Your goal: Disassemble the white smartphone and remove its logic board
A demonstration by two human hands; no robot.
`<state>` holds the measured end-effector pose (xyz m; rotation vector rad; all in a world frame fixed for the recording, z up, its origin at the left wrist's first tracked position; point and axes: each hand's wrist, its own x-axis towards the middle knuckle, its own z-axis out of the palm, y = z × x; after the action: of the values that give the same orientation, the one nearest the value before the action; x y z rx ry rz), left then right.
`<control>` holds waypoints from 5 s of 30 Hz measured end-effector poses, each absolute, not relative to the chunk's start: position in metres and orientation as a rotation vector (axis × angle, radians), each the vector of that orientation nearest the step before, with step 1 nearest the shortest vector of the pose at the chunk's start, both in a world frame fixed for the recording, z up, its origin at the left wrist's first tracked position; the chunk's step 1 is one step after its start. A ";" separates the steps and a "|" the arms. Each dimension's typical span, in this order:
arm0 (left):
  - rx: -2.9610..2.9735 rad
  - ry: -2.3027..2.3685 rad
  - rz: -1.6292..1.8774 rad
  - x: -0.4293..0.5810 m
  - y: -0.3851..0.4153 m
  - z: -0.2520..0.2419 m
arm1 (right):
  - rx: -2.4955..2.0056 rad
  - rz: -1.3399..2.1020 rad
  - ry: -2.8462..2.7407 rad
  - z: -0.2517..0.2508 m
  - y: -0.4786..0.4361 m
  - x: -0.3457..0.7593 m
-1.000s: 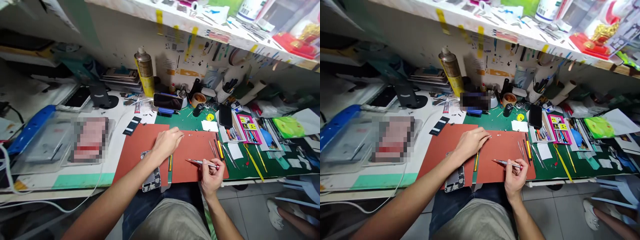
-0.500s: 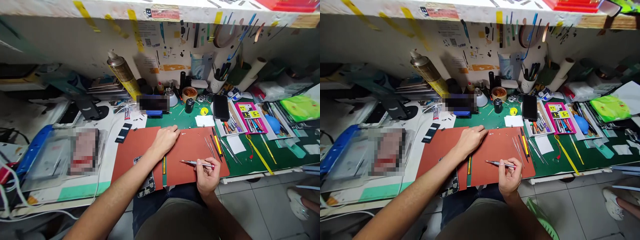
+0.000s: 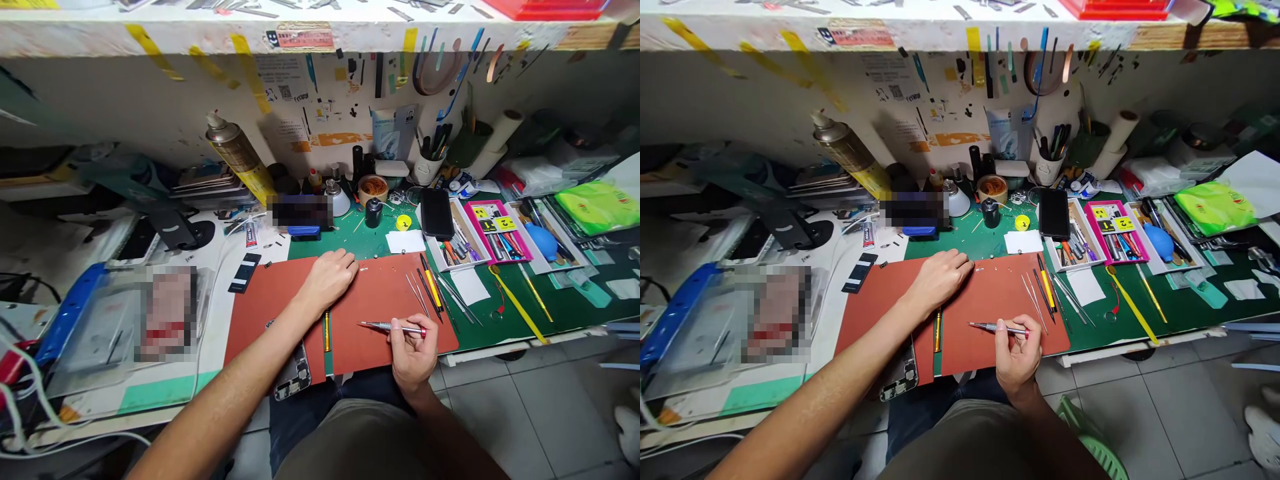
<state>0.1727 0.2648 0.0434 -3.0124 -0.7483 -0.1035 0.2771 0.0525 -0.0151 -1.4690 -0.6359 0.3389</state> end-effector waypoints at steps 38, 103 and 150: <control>-3.035 -1.035 -0.827 0.092 0.248 0.080 | -1.475 0.351 -0.661 -0.013 0.052 0.287; -2.826 -1.353 -1.258 -0.017 0.126 0.015 | -1.268 0.360 -2.182 0.066 0.174 0.188; -2.787 -1.337 -1.220 -0.020 0.126 0.014 | -1.201 0.109 -2.632 0.094 0.194 0.164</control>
<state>-0.0199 0.1261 0.0136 -2.7867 -1.3370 -1.2200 0.1636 0.1945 0.0943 -1.2006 -2.6316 0.1094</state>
